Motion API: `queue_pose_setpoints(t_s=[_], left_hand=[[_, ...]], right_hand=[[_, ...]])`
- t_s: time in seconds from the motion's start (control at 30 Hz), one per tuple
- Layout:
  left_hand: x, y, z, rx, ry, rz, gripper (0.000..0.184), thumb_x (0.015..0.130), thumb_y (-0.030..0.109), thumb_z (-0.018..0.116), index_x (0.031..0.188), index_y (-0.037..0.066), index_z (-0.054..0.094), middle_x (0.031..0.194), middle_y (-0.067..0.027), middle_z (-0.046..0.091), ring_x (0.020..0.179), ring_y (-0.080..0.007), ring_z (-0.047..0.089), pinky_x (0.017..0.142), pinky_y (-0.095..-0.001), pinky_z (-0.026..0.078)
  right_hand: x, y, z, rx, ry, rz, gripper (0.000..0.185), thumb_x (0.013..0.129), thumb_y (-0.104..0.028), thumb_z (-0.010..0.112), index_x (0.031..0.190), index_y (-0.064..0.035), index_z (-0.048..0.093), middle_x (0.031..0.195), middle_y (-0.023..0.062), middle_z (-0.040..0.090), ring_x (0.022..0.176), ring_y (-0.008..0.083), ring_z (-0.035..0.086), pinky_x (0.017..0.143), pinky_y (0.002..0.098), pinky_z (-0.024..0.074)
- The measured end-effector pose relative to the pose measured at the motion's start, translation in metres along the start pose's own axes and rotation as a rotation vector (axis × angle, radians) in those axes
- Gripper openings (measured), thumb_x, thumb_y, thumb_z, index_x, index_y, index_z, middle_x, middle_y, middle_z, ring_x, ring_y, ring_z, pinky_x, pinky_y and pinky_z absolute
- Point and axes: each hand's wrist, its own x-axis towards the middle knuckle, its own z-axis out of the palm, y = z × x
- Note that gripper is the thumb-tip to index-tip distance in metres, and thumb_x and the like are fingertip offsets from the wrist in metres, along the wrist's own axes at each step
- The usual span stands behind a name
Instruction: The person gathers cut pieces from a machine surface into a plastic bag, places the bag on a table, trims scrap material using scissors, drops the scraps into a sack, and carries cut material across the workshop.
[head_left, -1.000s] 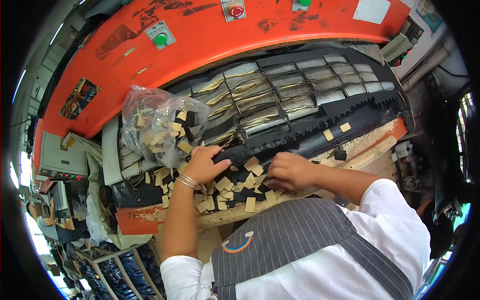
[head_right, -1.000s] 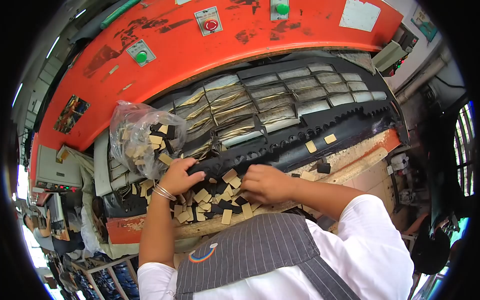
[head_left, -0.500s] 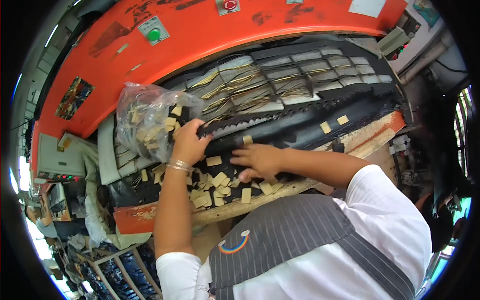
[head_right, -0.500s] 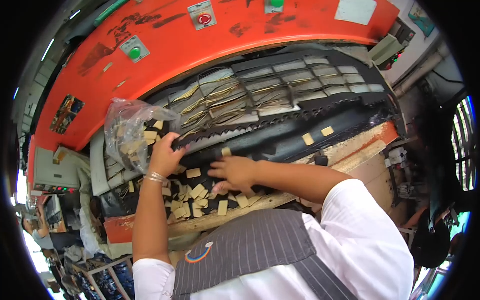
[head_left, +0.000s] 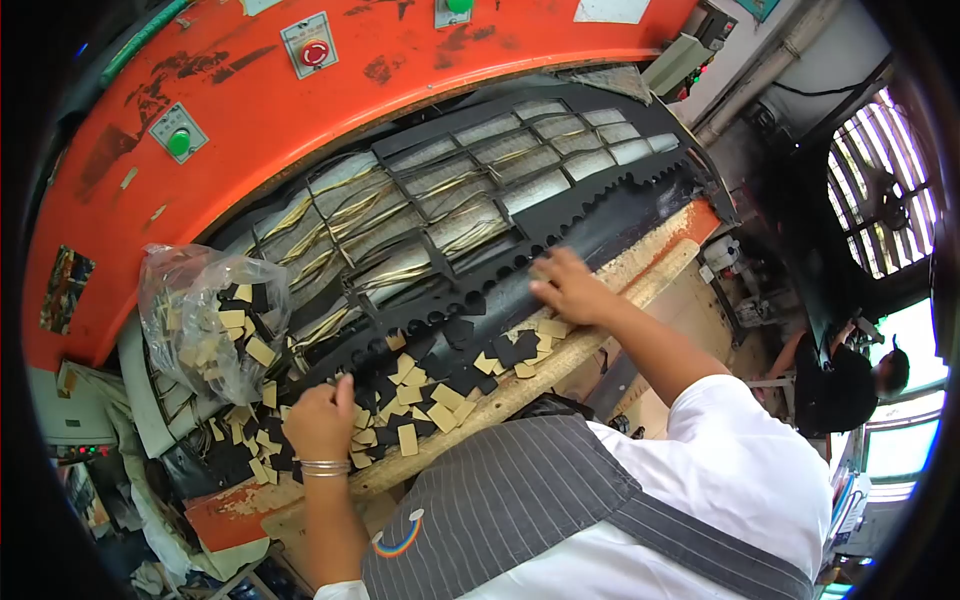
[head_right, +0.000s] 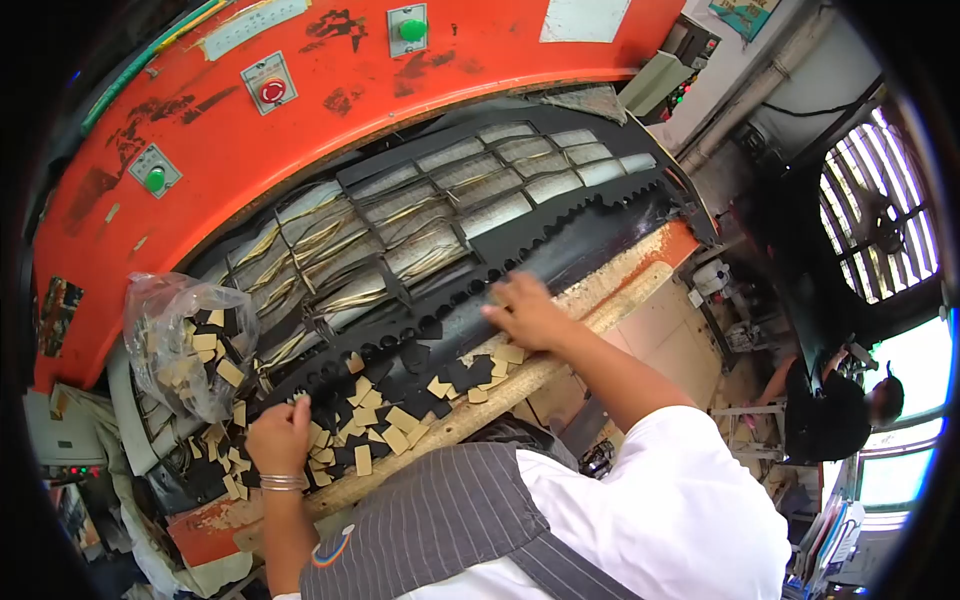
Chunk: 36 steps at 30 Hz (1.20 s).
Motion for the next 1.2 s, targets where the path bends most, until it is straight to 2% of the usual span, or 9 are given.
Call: queue_pose_setpoints(t_s=[0.1,0.2,0.3,0.57,0.63,0.67,0.83,1.1,1.2], left_hand=[[-0.019,0.008,0.007,-0.374,-0.233,-0.043,0.039,0.074,0.035,0.076,0.099,0.006,0.070,0.085,-0.0131,0.067,0.077,-0.0297,0.064,0.071,-0.0397,0.051],[-0.027,0.003,0.012,-0.349,-0.274,0.439,0.075,0.072,0.046,0.077,0.132,0.009,0.053,0.136,-0.0217,0.047,0.126,-0.0426,0.042,0.106,-0.0493,0.032],[-0.028,0.007,0.007,-0.201,-0.352,0.480,0.085,0.067,0.056,0.076,0.136,0.012,0.051,0.140,-0.0267,0.040,0.131,-0.0458,0.035,0.110,-0.0523,0.025],[-0.011,0.009,0.022,0.094,-0.353,0.397,0.111,0.054,0.074,0.075,0.146,0.022,0.039,0.142,-0.0344,0.032,0.139,-0.0514,0.020,0.106,-0.0620,0.022],[-0.004,0.009,0.021,0.095,-0.458,0.308,0.111,0.053,0.080,0.070,0.144,0.021,0.044,0.151,-0.0360,0.017,0.143,-0.0515,0.008,0.109,-0.0636,0.017],[0.000,0.006,0.022,0.059,-0.528,0.262,0.111,0.053,0.081,0.069,0.144,0.021,0.044,0.151,-0.0361,0.017,0.143,-0.0520,0.008,0.109,-0.0637,0.015],[0.001,-0.004,0.034,0.058,-0.535,0.341,0.116,0.055,0.087,0.062,0.148,0.023,0.036,0.151,-0.0364,0.018,0.142,-0.0535,0.006,0.111,-0.0622,0.011],[-0.011,0.002,0.034,0.021,-0.466,0.475,0.125,0.052,0.081,0.068,0.153,0.021,0.024,0.143,-0.0322,0.036,0.128,-0.0501,0.036,0.103,-0.0657,0.019],[-0.011,0.002,0.043,0.017,-0.419,0.425,0.110,0.061,0.064,0.073,0.150,0.015,0.029,0.140,-0.0305,0.040,0.125,-0.0490,0.039,0.102,-0.0611,0.026]], right_hand=[[-0.018,-0.019,-0.025,0.391,-0.038,-0.157,0.059,0.095,-0.046,0.052,0.136,-0.0040,0.049,0.138,0.0257,0.046,0.135,0.0398,0.035,0.111,0.0436,0.0298],[-0.034,-0.010,-0.052,-0.012,0.124,0.084,0.056,0.089,-0.038,0.063,0.132,-0.0033,0.051,0.128,0.0254,0.052,0.127,0.0402,0.044,0.106,0.0441,0.0368],[-0.043,-0.001,-0.046,0.049,-0.137,0.304,0.057,0.083,-0.029,0.072,0.130,-0.0028,0.052,0.122,0.0256,0.054,0.116,0.0409,0.051,0.099,0.0433,0.0425],[-0.033,-0.058,-0.013,0.739,-0.368,-0.112,0.080,0.078,-0.036,0.078,0.142,-0.0079,0.040,0.140,0.0246,0.040,0.122,0.0375,0.048,0.101,0.0417,0.0410],[-0.025,-0.046,-0.014,0.177,-0.150,-0.589,0.091,0.074,-0.048,0.078,0.146,-0.0115,0.036,0.146,0.0267,0.032,0.132,0.0427,0.036,0.108,0.0485,0.0317],[-0.018,-0.037,-0.008,0.161,-0.263,-0.511,0.102,0.070,-0.064,0.073,0.149,-0.0154,0.031,0.150,0.0293,0.024,0.140,0.0472,0.020,0.114,0.0525,0.0193],[0.000,-0.060,0.010,-0.130,-0.326,-0.592,0.108,0.070,-0.080,0.057,0.152,-0.0187,0.024,0.152,0.0340,0.016,0.143,0.0501,0.009,0.117,0.0547,0.0107],[0.020,-0.124,0.045,-0.135,-0.290,-0.785,0.115,0.064,-0.081,0.062,0.152,-0.0181,0.024,0.145,0.0375,0.026,0.130,0.0619,0.026,0.113,0.0597,0.0184],[0.019,-0.148,0.069,0.044,-0.186,-0.922,0.106,0.069,-0.063,0.072,0.151,-0.0147,0.025,0.141,0.0368,0.031,0.127,0.0542,0.036,0.109,0.0573,0.0283]])
